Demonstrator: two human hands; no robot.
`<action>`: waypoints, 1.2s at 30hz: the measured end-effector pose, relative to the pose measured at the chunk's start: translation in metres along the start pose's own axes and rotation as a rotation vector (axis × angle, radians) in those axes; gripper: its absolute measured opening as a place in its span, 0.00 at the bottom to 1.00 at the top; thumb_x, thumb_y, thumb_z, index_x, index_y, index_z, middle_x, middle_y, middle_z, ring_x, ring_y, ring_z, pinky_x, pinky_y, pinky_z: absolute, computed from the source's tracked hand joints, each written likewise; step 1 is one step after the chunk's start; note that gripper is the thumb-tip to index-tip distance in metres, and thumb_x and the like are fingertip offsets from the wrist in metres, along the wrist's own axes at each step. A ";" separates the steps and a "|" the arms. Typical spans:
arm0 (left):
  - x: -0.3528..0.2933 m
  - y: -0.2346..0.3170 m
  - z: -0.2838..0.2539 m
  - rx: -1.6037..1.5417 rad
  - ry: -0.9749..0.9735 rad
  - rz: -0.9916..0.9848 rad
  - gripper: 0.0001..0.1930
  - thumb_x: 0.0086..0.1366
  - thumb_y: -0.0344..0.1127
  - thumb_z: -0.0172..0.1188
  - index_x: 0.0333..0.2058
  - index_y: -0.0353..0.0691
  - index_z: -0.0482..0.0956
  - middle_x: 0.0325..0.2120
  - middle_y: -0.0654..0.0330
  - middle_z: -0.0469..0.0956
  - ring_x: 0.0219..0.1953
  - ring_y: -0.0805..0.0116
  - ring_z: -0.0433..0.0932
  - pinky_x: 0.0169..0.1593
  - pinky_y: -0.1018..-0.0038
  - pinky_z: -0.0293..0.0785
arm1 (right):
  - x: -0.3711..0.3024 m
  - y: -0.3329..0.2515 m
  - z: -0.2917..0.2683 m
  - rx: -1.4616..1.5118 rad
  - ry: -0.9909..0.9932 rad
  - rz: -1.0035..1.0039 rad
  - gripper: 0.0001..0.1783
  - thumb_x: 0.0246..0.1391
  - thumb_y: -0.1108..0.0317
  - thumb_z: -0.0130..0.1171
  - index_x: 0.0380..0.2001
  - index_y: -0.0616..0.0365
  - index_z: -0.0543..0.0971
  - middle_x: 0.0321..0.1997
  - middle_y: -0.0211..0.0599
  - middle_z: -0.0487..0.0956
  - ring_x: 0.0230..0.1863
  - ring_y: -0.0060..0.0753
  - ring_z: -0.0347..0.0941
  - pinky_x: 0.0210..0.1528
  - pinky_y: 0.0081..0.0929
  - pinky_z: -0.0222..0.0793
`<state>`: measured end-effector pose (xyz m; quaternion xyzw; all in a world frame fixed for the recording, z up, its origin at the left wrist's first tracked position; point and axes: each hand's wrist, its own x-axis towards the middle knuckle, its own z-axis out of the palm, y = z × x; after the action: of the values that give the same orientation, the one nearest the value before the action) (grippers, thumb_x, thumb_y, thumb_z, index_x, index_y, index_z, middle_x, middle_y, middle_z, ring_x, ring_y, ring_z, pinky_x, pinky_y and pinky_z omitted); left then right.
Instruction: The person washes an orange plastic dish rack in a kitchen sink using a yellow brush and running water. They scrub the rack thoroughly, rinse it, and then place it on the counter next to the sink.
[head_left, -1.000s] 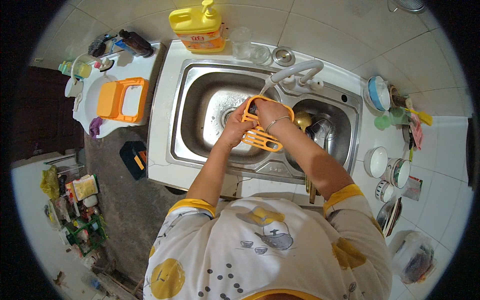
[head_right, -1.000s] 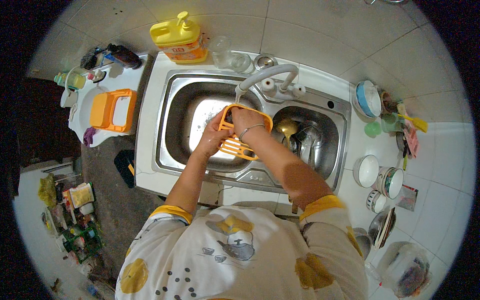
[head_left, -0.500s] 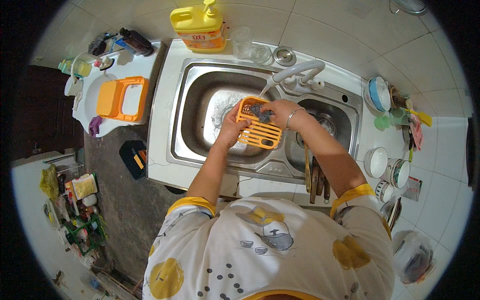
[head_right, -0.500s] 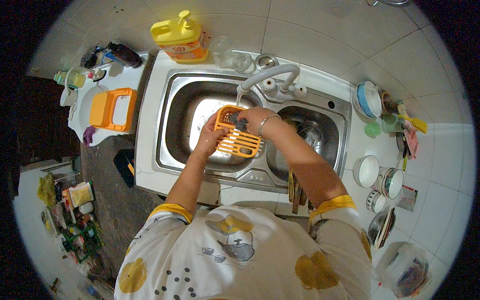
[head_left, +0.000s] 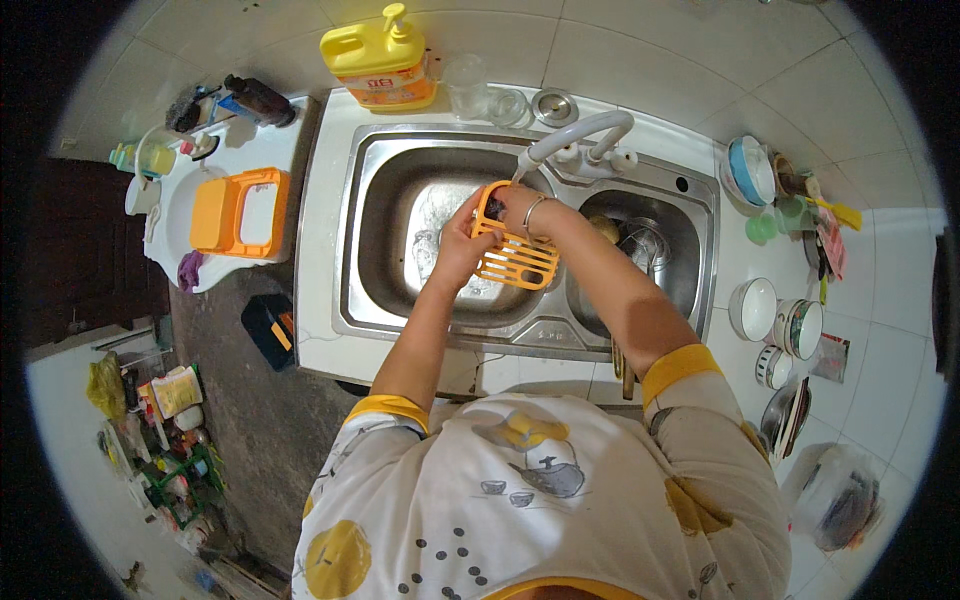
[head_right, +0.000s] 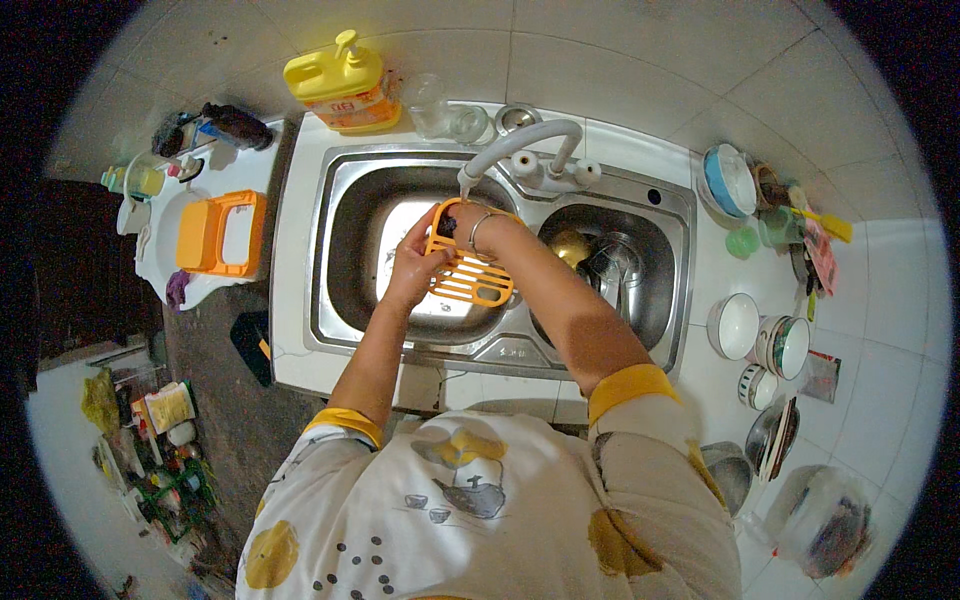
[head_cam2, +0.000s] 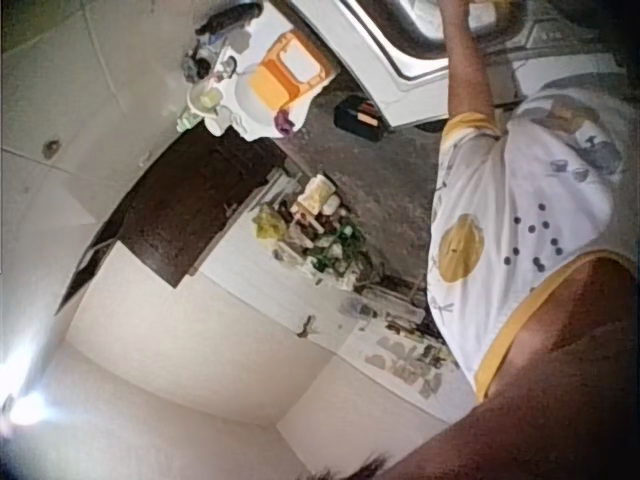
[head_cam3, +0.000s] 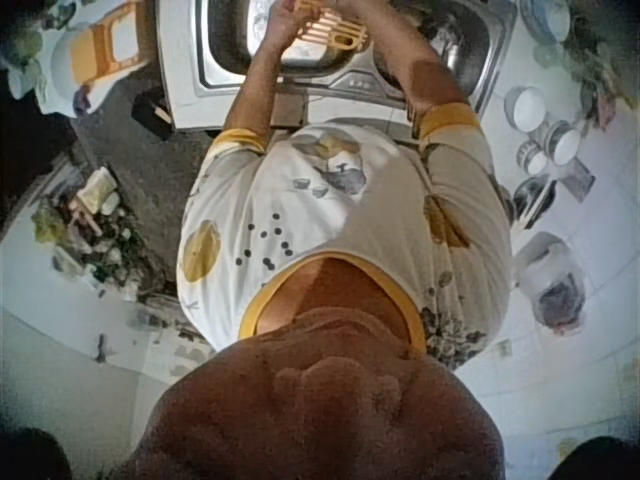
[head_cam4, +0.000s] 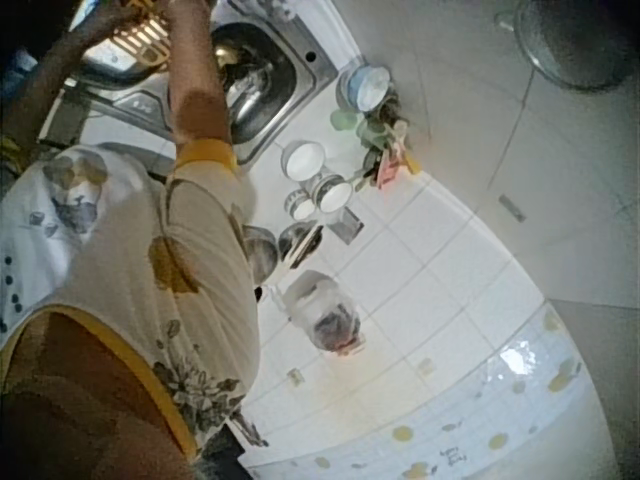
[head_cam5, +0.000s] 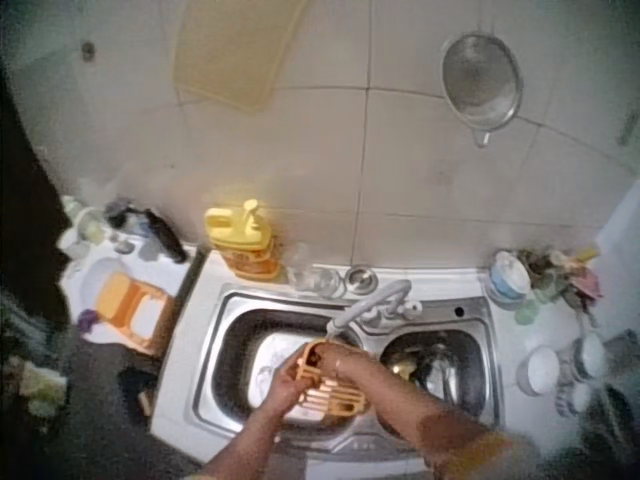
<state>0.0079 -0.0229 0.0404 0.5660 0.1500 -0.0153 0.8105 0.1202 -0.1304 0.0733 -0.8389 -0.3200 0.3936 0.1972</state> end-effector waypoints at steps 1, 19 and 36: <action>0.000 0.002 0.002 0.006 0.009 0.004 0.36 0.52 0.17 0.54 0.61 0.40 0.57 0.37 0.60 0.76 0.35 0.75 0.76 0.39 0.78 0.75 | 0.002 0.001 -0.003 0.023 -0.010 -0.018 0.20 0.48 0.71 0.52 0.47 0.57 0.73 0.48 0.48 0.75 0.51 0.47 0.71 0.53 0.35 0.65; 0.004 -0.017 -0.011 -0.111 0.107 0.029 0.35 0.52 0.16 0.53 0.61 0.37 0.57 0.44 0.56 0.74 0.39 0.71 0.77 0.41 0.77 0.75 | -0.024 0.018 0.009 -0.280 0.246 0.086 0.18 0.51 0.70 0.46 0.47 0.50 0.73 0.42 0.43 0.78 0.44 0.45 0.75 0.43 0.42 0.72; -0.005 0.008 0.002 -0.074 0.127 0.134 0.34 0.52 0.16 0.54 0.59 0.35 0.59 0.47 0.54 0.72 0.43 0.69 0.75 0.42 0.77 0.76 | -0.007 0.030 0.011 -0.179 0.259 0.252 0.16 0.51 0.66 0.50 0.44 0.52 0.77 0.46 0.44 0.77 0.49 0.43 0.73 0.48 0.37 0.70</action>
<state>0.0050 -0.0226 0.0502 0.5442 0.1636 0.0803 0.8190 0.1194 -0.1559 0.0531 -0.9302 -0.2181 0.2739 0.1105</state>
